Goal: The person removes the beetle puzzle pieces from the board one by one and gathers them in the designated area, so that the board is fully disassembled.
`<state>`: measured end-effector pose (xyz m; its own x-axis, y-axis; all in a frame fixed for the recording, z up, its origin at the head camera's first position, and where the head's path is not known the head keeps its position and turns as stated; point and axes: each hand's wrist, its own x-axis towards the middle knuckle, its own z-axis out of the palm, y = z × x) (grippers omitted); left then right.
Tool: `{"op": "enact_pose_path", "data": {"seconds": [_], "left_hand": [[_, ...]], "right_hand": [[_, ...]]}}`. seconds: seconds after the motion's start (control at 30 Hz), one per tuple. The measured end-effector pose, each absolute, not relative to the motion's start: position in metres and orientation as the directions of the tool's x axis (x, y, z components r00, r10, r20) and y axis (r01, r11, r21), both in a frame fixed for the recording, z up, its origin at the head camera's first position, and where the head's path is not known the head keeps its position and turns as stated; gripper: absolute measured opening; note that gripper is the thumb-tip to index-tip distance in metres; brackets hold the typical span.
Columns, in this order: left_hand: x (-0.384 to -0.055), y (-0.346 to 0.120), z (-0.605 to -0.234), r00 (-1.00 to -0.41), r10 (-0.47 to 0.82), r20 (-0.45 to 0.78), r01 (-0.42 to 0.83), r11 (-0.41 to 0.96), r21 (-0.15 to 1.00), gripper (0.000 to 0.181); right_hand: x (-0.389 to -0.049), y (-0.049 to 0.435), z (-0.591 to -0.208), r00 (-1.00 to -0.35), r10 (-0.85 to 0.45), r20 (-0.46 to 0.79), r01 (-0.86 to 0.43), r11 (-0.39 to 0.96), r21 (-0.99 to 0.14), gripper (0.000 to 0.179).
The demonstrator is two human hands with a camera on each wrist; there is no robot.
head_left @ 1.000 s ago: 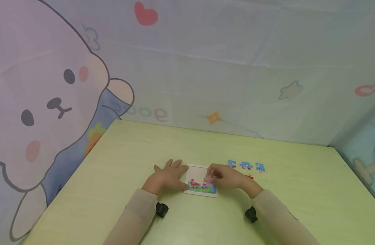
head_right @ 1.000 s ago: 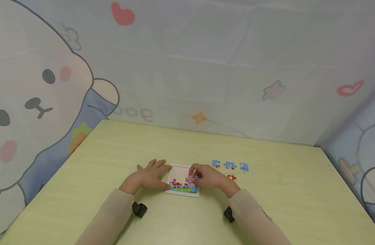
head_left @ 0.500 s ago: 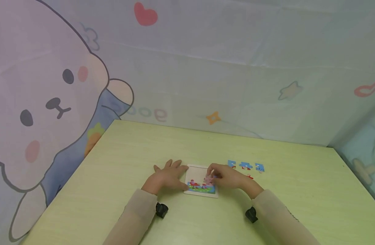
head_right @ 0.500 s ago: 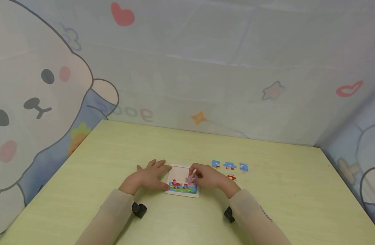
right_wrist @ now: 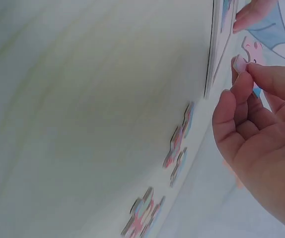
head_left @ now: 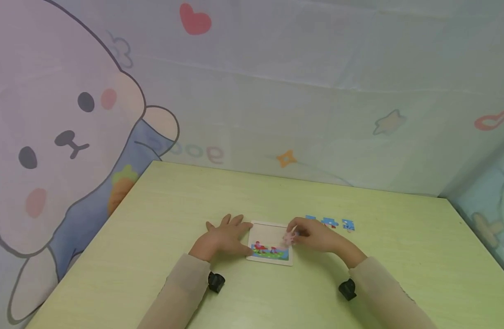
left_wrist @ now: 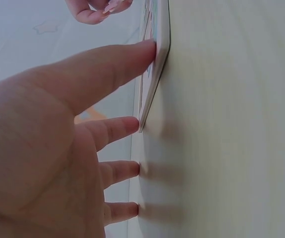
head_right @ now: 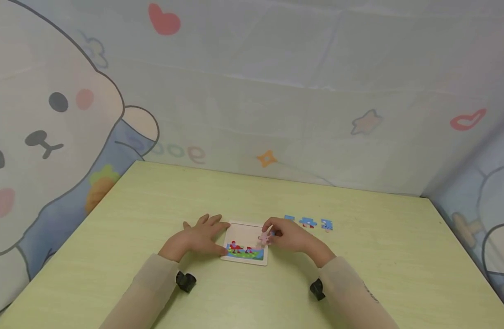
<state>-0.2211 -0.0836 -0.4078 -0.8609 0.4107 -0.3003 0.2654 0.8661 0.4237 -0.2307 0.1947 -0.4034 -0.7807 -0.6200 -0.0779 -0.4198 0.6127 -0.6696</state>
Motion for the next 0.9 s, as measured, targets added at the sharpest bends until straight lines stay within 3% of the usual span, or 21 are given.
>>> {"op": "enact_pose_path", "data": {"seconds": [0.23, 0.9], "left_hand": [[-0.221, -0.085, -0.408, -0.858, 0.422, -0.294, 0.27, 0.857, 0.439, 0.071], [-0.218, -0.09, -0.407, -0.828, 0.466, -0.311, 0.304, 0.84, 0.448, 0.079]], "right_hand": [[-0.226, 0.214, -0.398, -0.791, -0.609, -0.049, -0.431, 0.613, -0.662, 0.014], [-0.213, 0.29, -0.397, -0.879, -0.475, -0.051, -0.307, 0.643, -0.702, 0.017]]}}
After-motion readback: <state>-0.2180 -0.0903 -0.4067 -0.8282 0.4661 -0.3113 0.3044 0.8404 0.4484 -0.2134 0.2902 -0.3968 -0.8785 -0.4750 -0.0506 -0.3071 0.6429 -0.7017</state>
